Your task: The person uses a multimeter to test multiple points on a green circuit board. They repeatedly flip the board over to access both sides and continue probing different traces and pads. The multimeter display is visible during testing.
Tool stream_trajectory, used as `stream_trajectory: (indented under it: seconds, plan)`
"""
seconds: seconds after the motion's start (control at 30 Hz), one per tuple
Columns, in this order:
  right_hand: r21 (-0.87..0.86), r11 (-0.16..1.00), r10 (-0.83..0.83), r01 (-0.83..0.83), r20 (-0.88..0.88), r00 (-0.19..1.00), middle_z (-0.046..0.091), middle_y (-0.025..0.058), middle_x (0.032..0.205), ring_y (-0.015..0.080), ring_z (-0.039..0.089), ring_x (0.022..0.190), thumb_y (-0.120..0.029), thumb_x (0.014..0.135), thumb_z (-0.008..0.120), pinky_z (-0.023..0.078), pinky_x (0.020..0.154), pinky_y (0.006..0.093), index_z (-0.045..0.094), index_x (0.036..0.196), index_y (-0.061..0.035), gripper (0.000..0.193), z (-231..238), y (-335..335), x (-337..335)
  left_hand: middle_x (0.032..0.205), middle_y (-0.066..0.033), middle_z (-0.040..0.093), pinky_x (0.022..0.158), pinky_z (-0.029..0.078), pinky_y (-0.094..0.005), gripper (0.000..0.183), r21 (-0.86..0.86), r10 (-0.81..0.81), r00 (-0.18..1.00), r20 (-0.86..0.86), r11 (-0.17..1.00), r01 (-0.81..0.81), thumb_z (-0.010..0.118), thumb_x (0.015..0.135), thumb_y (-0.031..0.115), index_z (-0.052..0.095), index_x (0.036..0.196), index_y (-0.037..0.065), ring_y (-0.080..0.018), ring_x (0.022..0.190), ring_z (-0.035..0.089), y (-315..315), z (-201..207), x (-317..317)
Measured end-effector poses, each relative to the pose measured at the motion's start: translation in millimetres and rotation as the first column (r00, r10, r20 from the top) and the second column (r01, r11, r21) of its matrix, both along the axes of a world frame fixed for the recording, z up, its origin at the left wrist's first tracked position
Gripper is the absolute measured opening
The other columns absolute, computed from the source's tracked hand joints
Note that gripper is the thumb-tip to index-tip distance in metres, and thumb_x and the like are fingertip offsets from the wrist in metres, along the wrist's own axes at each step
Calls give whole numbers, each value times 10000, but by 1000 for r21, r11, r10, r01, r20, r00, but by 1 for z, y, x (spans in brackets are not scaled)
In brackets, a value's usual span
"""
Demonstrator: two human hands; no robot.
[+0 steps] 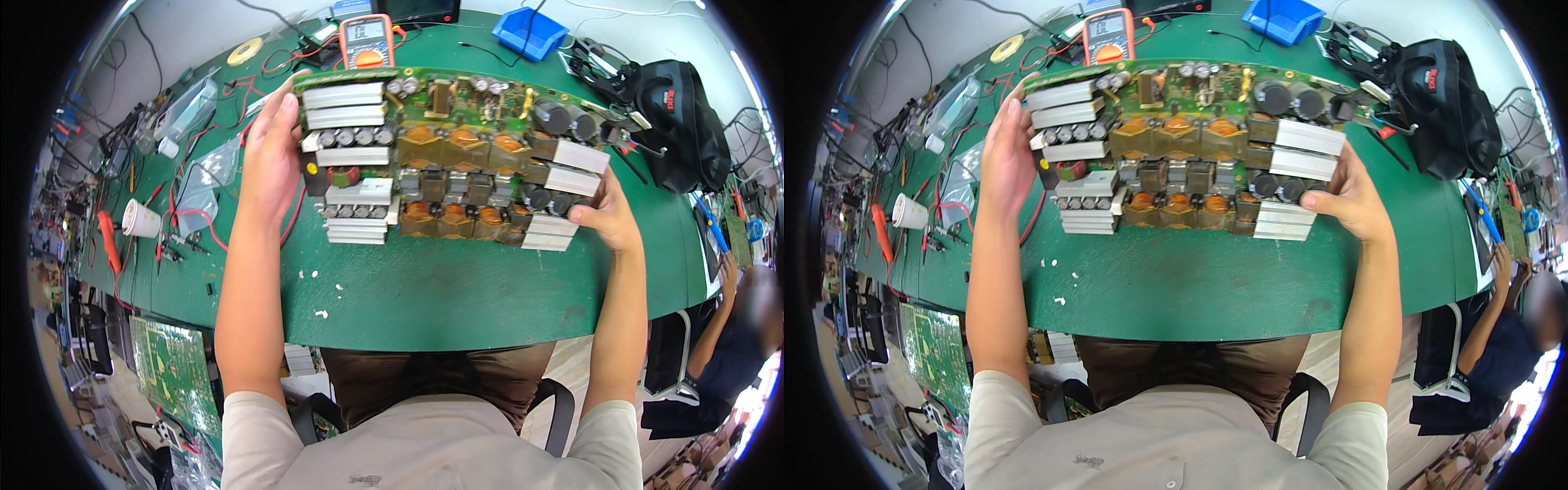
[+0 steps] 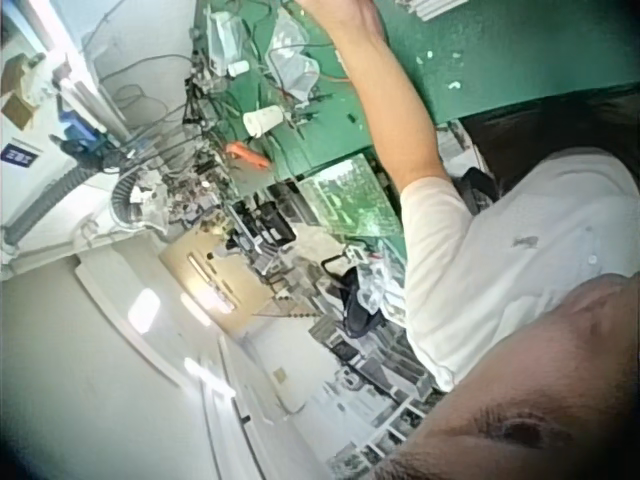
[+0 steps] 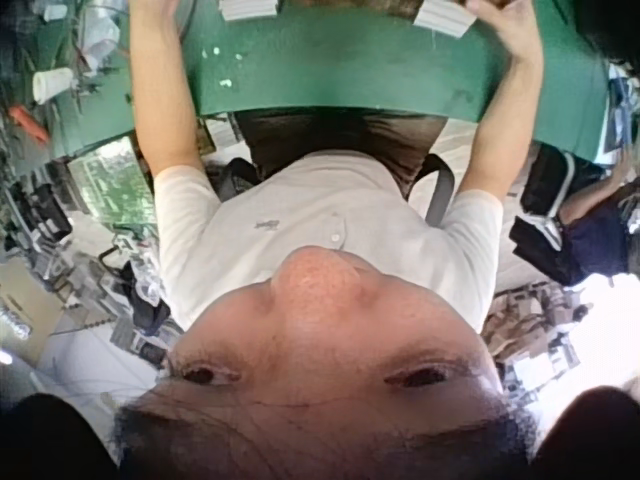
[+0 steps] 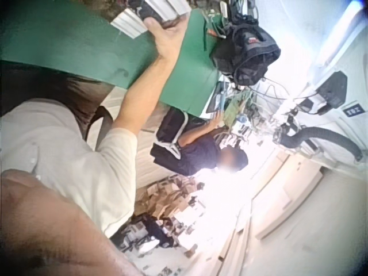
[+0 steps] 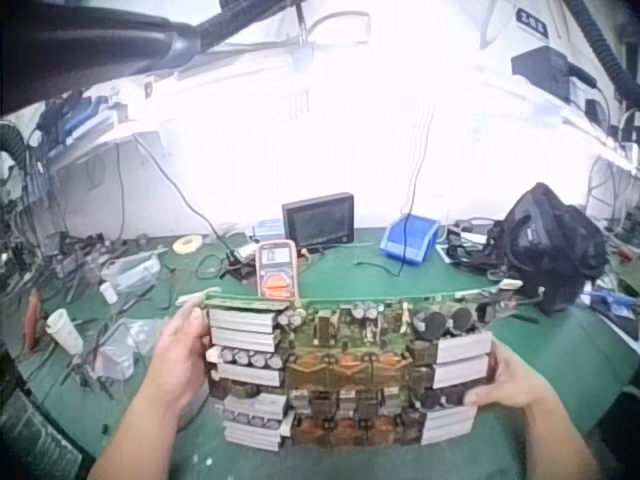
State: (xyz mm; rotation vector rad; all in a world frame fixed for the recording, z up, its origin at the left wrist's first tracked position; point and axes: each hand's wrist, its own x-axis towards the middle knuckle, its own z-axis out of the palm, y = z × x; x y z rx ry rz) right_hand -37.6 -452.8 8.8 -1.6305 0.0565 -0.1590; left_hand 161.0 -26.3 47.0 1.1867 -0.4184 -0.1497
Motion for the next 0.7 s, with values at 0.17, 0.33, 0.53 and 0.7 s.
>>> stream_trajectory:
  seconds: [0.17,0.33,0.53,0.7]
  plan:
    - [-19,999,-43,43,17,999,584,110,1478,212,595,1345,-263,662,1030,477,1112,314,365,1596,37,1185,-2,2,0,1355,-143,695,1069,527,-406,560,92,-39,997,-63,995,45,463,1154,458,576,1472,12,-224,1242,652,7,-1,0]
    - [-87,994,-71,70,-9,997,565,115,1486,220,567,1373,-373,643,1035,461,1119,320,331,1617,40,1270,-5,-1,0,1250,-71,723,1017,559,-343,442,45,-121,991,-55,991,123,668,1083,343,619,1376,16,-149,1145,691,4,-3,-8]
    - [-45,997,-65,66,21,998,480,131,1579,242,467,1481,-373,664,1017,375,1205,341,270,1655,39,1307,-12,-2,4,1393,-81,677,1092,523,-396,485,121,-100,991,-89,986,111,591,1115,346,563,1482,30,-180,1265,651,6,-7,-8]
    - [-45,995,-83,84,29,996,485,110,1563,223,478,1451,-375,689,1003,427,1151,320,263,1658,40,1288,-14,-5,2,1284,-73,699,1008,547,-349,598,115,-113,989,-92,986,124,713,1040,373,544,1488,14,-165,1173,674,8,-11,-2]
